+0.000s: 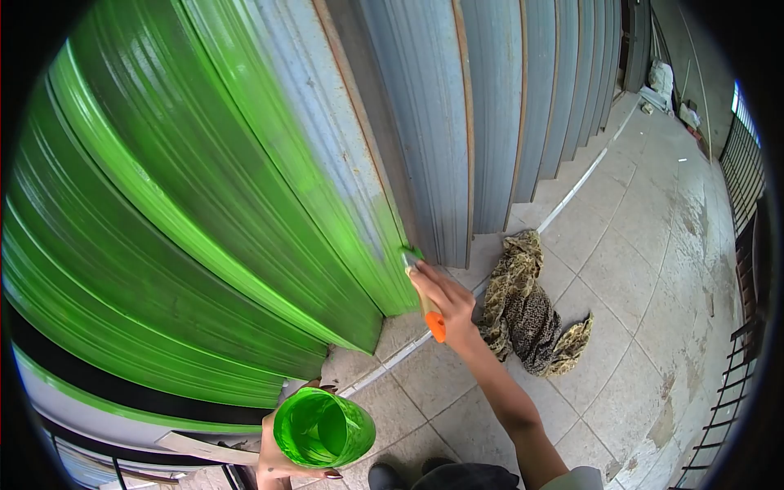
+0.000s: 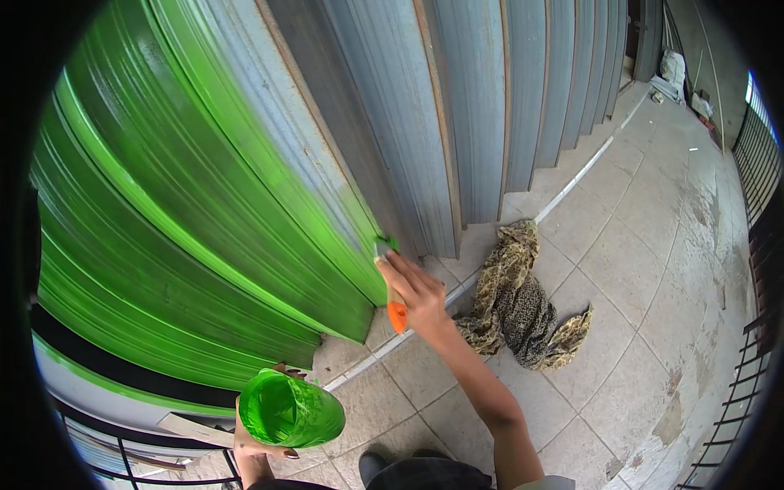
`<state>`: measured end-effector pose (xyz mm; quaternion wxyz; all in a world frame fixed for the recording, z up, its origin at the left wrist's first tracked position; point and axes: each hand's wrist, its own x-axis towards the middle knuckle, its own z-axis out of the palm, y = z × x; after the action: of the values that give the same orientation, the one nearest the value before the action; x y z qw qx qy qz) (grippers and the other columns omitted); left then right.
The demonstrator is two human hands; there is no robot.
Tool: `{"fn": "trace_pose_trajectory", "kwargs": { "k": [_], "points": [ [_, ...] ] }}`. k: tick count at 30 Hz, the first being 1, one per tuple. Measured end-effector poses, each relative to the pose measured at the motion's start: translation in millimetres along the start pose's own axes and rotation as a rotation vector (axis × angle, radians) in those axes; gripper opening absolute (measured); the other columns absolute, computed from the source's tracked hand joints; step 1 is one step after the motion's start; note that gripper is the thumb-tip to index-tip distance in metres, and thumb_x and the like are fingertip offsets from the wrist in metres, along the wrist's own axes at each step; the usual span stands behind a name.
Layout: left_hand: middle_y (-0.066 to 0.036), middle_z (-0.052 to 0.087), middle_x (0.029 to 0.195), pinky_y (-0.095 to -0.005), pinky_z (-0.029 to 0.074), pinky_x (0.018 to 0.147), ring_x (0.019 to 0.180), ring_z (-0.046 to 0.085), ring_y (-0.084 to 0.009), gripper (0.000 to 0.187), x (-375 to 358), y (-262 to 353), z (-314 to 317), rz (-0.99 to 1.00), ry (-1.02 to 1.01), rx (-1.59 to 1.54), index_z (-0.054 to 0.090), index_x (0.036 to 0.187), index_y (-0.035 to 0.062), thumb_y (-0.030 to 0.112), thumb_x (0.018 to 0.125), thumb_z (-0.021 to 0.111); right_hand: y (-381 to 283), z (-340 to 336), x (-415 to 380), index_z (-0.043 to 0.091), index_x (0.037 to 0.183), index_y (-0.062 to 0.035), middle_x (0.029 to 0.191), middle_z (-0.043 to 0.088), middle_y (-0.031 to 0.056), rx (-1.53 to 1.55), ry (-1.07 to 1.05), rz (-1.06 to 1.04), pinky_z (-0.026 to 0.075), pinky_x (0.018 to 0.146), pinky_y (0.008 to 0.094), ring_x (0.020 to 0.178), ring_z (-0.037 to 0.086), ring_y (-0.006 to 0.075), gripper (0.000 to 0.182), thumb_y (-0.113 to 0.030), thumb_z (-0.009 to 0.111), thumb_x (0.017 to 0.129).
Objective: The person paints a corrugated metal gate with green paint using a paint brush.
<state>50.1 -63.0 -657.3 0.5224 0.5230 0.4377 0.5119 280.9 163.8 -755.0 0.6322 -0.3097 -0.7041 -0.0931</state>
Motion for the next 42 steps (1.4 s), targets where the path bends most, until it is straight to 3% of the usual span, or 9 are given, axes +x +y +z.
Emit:
{"fn": "trace_pose_trajectory", "kwargs": {
  "k": [3,6,14,17,23,27,32,36,42],
  "points": [
    [-0.021,0.059,0.126,-0.0450,0.045,0.103,0.117,0.058,-0.0304,0.117,2.4,6.7,4.6,-0.015,0.050,0.020,0.047,0.134,-0.0084,0.019,0.032,0.099,-7.3,-18.5,78.7,0.069,0.105,-0.0100,0.106,0.070,0.0151,-0.004,0.138,-0.315,0.061,0.071,0.0310,0.089,0.072,0.0281,0.027,-0.001,0.069,0.080],
    [-0.020,0.061,0.124,-0.0417,0.045,0.102,0.114,0.060,-0.0279,0.115,2.6,5.3,3.0,-0.002,0.044,0.051,0.049,0.132,-0.0084,0.020,0.032,0.098,-5.8,-16.7,82.1,0.069,0.103,-0.0096,0.107,0.070,0.0143,-0.059,0.068,-0.355,0.061,0.076,0.0307,0.092,0.071,0.0286,0.024,-0.003,0.069,0.080],
    [-0.010,0.066,0.117,-0.0333,0.044,0.100,0.107,0.062,-0.0176,0.098,11.0,11.6,-3.0,0.070,0.024,0.101,0.054,0.129,-0.0041,0.017,0.044,0.097,19.0,-21.7,-63.5,0.063,0.107,-0.0068,0.104,0.069,0.0149,-0.089,-0.647,-0.258,0.059,0.083,0.0346,0.102,0.068,0.0261,0.032,-0.005,0.069,0.076],
    [-0.009,0.067,0.116,-0.0331,0.045,0.099,0.107,0.062,-0.0169,0.096,17.3,10.7,-13.4,0.039,0.035,0.120,0.055,0.128,-0.0031,0.017,0.044,0.097,7.2,-9.7,8.8,0.064,0.106,-0.0069,0.105,0.069,0.0149,-0.108,-0.540,-0.324,0.060,0.082,0.0341,0.098,0.069,0.0268,0.032,-0.003,0.069,0.075],
    [-0.009,0.067,0.114,-0.0344,0.044,0.101,0.107,0.062,-0.0190,0.088,32.6,47.7,-15.9,0.097,0.118,0.228,0.060,0.122,-0.0002,0.024,0.045,0.097,-50.2,-34.4,172.2,0.070,0.104,-0.0086,0.109,0.069,0.0152,-0.070,0.015,-0.504,0.062,0.079,0.0346,0.098,0.069,0.0296,0.024,-0.006,0.070,0.080],
    [-0.009,0.067,0.114,-0.0348,0.043,0.101,0.108,0.062,-0.0196,0.086,37.5,60.4,-14.8,0.143,0.138,0.217,0.060,0.121,0.0000,0.025,0.047,0.096,-16.5,3.4,119.4,0.070,0.104,-0.0098,0.110,0.069,0.0160,-0.158,-0.092,-0.557,0.064,0.072,0.0292,0.093,0.071,0.0290,0.024,-0.003,0.069,0.081],
    [-0.009,0.067,0.114,-0.0349,0.043,0.102,0.108,0.062,-0.0199,0.086,37.0,64.0,-14.2,0.135,0.142,0.149,0.060,0.122,0.0000,0.026,0.048,0.096,-11.6,4.9,-18.3,0.067,0.100,-0.0077,0.101,0.071,0.0153,-0.100,-0.711,-0.531,0.063,0.058,0.0265,0.090,0.072,0.0248,0.018,-0.001,0.066,0.083],
    [-0.009,0.067,0.116,-0.0353,0.043,0.102,0.109,0.062,-0.0202,0.087,33.2,74.0,-16.0,0.148,0.136,0.233,0.060,0.123,0.0004,0.027,0.048,0.096,-11.8,11.7,39.9,0.067,0.100,-0.0055,0.105,0.070,0.0174,-0.137,-0.603,-0.473,0.064,0.071,0.0313,0.097,0.070,0.0256,0.020,-0.002,0.067,0.081],
    [-0.009,0.067,0.116,-0.0350,0.043,0.101,0.109,0.062,-0.0198,0.087,36.2,73.6,-16.0,0.160,0.140,0.240,0.060,0.123,0.0000,0.027,0.048,0.095,-31.6,-4.1,146.6,0.068,0.102,-0.0102,0.109,0.069,0.0157,-0.143,-0.094,-0.667,0.062,0.079,0.0326,0.098,0.070,0.0258,0.021,-0.005,0.068,0.082]
  ]
}}
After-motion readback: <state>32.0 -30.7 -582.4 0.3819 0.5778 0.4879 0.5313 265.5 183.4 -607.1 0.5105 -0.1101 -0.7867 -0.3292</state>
